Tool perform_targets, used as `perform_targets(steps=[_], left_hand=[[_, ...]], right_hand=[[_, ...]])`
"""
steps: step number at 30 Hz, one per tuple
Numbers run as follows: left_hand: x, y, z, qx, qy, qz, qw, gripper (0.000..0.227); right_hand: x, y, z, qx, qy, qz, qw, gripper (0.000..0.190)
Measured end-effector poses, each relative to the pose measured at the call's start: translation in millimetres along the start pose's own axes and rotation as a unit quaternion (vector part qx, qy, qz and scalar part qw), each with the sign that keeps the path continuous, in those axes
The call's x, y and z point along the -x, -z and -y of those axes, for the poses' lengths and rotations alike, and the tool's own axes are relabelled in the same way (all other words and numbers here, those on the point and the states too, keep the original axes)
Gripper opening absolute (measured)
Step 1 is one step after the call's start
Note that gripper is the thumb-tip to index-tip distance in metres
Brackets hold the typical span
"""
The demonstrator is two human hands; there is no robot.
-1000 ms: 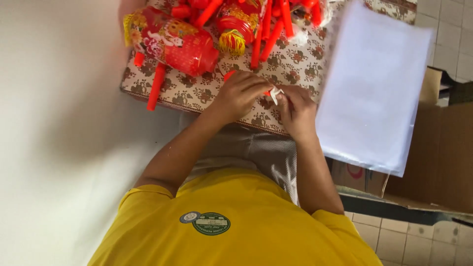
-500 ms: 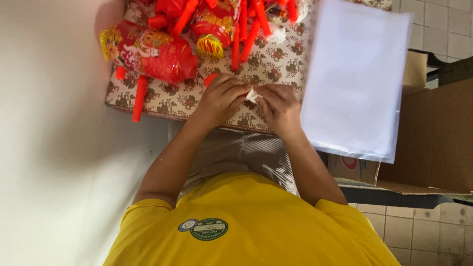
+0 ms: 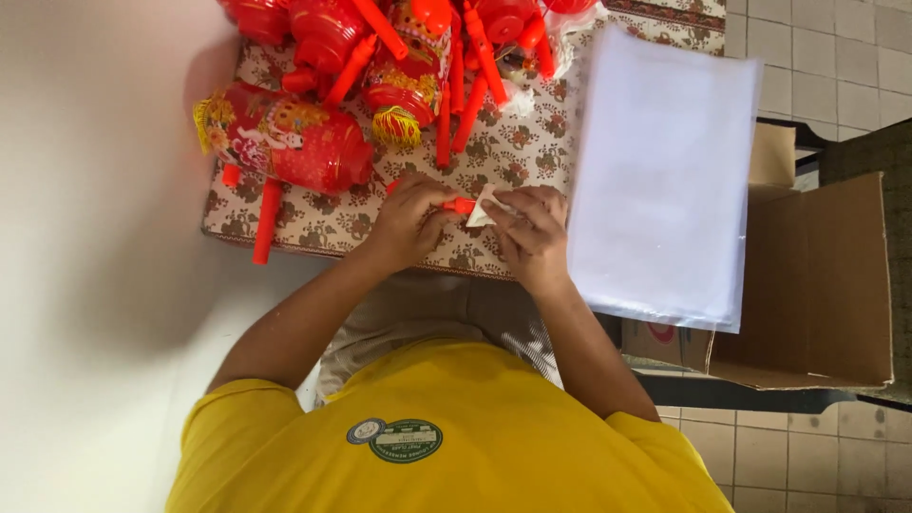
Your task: Assembling red plastic lantern parts by wrapping white material around the ends of tubes.
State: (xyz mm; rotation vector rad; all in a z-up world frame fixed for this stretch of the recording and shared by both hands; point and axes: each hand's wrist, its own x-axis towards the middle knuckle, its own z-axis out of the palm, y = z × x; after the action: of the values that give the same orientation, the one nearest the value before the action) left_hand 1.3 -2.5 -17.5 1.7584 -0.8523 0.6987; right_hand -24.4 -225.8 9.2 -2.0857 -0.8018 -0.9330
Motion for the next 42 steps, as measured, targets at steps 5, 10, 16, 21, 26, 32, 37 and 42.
perform_targets(steps=[5, 10, 16, 21, 26, 32, 37, 42], left_hand=[[1, 0, -3, 0.016, 0.028, 0.007, 0.999, 0.029], [-7, 6, -7, -0.008, 0.004, 0.016, 1.0, 0.027], [-5, 4, -3, 0.013, 0.002, 0.032, 0.999, 0.014], [-1, 6, 3, 0.008, 0.003, 0.016, 1.0, 0.013], [4, 2, 11, -0.005, 0.028, -0.013, 1.0, 0.014], [1, -9, -3, 0.033, 0.03, -0.026, 0.999, 0.013], [-10, 10, -12, 0.005, 0.08, -0.002, 0.997, 0.029], [-7, 12, -14, 0.024, 0.114, 0.026, 0.993, 0.015]], right_hand=[[1, -6, 4, 0.027, 0.014, -0.008, 1.0, 0.024], [2, -4, 0, 0.022, -0.04, 0.011, 0.999, 0.032], [-8, -6, 17, 0.062, -0.016, 0.038, 0.997, 0.016], [-10, -4, 16, 0.051, -0.039, 0.042, 0.997, 0.018], [-5, -2, 5, 0.067, -0.069, 0.023, 0.995, 0.021], [-11, -13, 16, 0.03, -0.042, 0.024, 0.998, 0.03], [-9, -4, 11, 0.005, -0.094, -0.003, 0.996, 0.032], [2, -11, 4, 0.06, -0.029, 0.012, 0.998, 0.027]])
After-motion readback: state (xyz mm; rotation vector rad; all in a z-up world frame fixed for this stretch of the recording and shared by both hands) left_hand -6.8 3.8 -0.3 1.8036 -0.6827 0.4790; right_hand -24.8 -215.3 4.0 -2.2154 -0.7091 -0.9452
